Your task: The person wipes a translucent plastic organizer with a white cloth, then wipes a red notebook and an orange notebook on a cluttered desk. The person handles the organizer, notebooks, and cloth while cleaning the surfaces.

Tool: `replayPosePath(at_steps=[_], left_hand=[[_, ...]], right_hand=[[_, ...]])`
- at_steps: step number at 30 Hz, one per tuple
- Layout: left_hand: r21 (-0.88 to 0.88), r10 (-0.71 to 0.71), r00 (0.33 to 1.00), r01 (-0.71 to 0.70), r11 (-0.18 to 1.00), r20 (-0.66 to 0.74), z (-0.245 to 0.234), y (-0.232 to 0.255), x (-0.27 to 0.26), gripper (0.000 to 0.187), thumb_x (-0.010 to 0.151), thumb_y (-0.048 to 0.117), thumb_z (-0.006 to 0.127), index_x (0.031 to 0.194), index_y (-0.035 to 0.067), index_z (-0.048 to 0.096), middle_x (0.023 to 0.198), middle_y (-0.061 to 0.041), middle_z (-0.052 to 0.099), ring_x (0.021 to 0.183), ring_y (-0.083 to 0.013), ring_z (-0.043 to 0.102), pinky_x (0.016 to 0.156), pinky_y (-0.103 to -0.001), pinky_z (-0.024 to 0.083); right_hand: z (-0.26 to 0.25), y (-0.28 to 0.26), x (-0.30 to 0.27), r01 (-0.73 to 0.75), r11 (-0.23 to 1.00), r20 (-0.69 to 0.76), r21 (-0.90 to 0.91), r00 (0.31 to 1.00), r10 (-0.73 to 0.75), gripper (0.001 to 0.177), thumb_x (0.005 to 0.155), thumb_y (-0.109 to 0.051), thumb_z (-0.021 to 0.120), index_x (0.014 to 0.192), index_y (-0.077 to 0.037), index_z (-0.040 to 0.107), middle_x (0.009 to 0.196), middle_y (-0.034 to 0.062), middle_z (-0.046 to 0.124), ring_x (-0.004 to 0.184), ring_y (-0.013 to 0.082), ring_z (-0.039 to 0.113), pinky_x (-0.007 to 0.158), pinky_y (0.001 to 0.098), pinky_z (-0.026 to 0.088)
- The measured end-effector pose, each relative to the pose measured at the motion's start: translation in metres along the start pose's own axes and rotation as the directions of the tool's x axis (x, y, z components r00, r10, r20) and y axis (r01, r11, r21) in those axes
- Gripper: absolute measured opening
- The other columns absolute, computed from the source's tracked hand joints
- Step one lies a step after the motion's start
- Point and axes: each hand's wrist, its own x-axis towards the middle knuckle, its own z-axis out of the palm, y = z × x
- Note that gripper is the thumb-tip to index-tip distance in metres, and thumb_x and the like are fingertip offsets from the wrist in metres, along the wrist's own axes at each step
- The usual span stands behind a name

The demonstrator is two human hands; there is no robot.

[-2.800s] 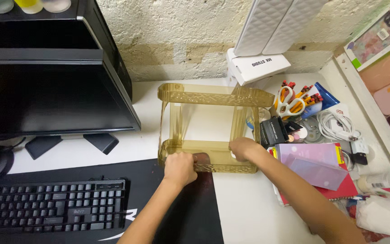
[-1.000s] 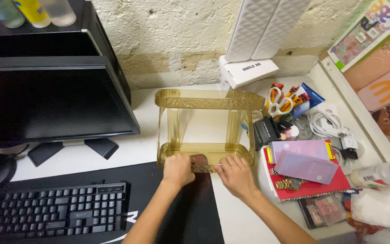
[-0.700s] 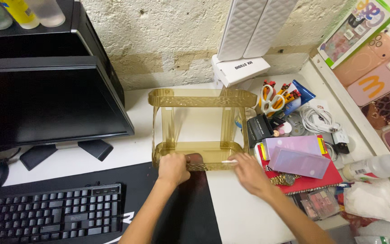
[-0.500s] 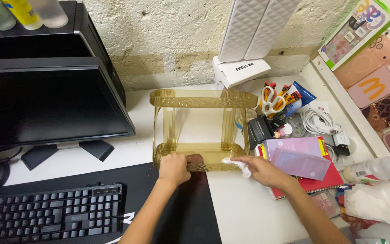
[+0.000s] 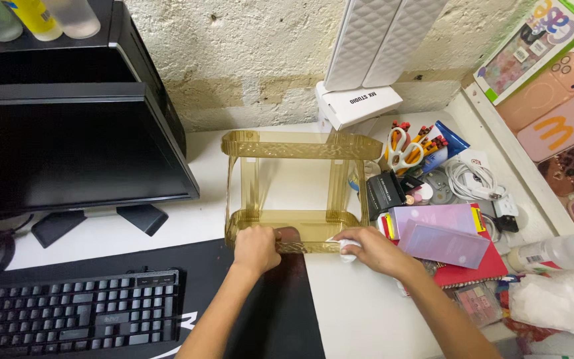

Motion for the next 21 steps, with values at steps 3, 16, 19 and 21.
replayPosePath(at_steps=[3, 16, 19, 21], left_hand=[[0.026, -0.022, 0.999, 0.020, 0.999, 0.046, 0.000, 0.001, 0.000, 0.032, 0.064, 0.010, 0.072, 0.093, 0.021, 0.082, 0.077, -0.015, 0.074, 0.074, -0.0329, 0.074, 0.072, -0.042, 0.060], [0.006, -0.013, 1.000, 0.013, 1.000, 0.026, -0.001, 0.001, -0.002, 0.025, 0.067, 0.012, 0.074, 0.089, 0.019, 0.081, 0.080, -0.014, 0.074, 0.077, -0.0324, 0.074, 0.072, -0.043, 0.059], [-0.041, 0.026, 1.000, -0.026, 0.999, 0.003, -0.003, -0.005, -0.009, 0.025, 0.072, 0.012, 0.073, 0.095, 0.019, 0.079, 0.079, -0.013, 0.074, 0.079, -0.0318, 0.074, 0.073, -0.043, 0.058], [-0.084, 0.085, 0.996, -0.086, 0.993, -0.018, -0.006, -0.011, -0.013, 0.026, 0.076, 0.009, 0.071, 0.100, 0.019, 0.077, 0.081, -0.011, 0.075, 0.082, -0.0312, 0.074, 0.074, -0.045, 0.057]], right_hand=[[0.009, -0.001, 0.008, 0.056, 0.998, -0.012, 0.003, 0.998, -0.056, 0.033, 0.088, -0.018, 0.072, 0.120, -0.007, 0.071, 0.117, 0.0144, 0.074, 0.112, 0.0328, 0.068, 0.097, 0.0410, 0.050], [0.053, -0.055, 0.042, 0.170, 0.983, -0.030, 0.075, 0.985, -0.168, 0.027, 0.088, -0.013, 0.070, 0.114, -0.005, 0.071, 0.109, 0.0154, 0.071, 0.108, 0.0348, 0.065, 0.096, 0.0424, 0.050], [0.057, -0.068, 0.041, 0.226, 0.973, -0.057, 0.042, 0.973, -0.223, 0.024, 0.087, -0.010, 0.070, 0.110, -0.003, 0.070, 0.109, 0.0163, 0.069, 0.109, 0.0363, 0.063, 0.094, 0.0439, 0.050], [0.060, -0.073, 0.039, 0.224, 0.973, -0.052, 0.053, 0.974, -0.221, 0.026, 0.086, -0.009, 0.069, 0.111, -0.004, 0.070, 0.111, 0.0154, 0.069, 0.110, 0.0359, 0.063, 0.094, 0.0437, 0.050]])
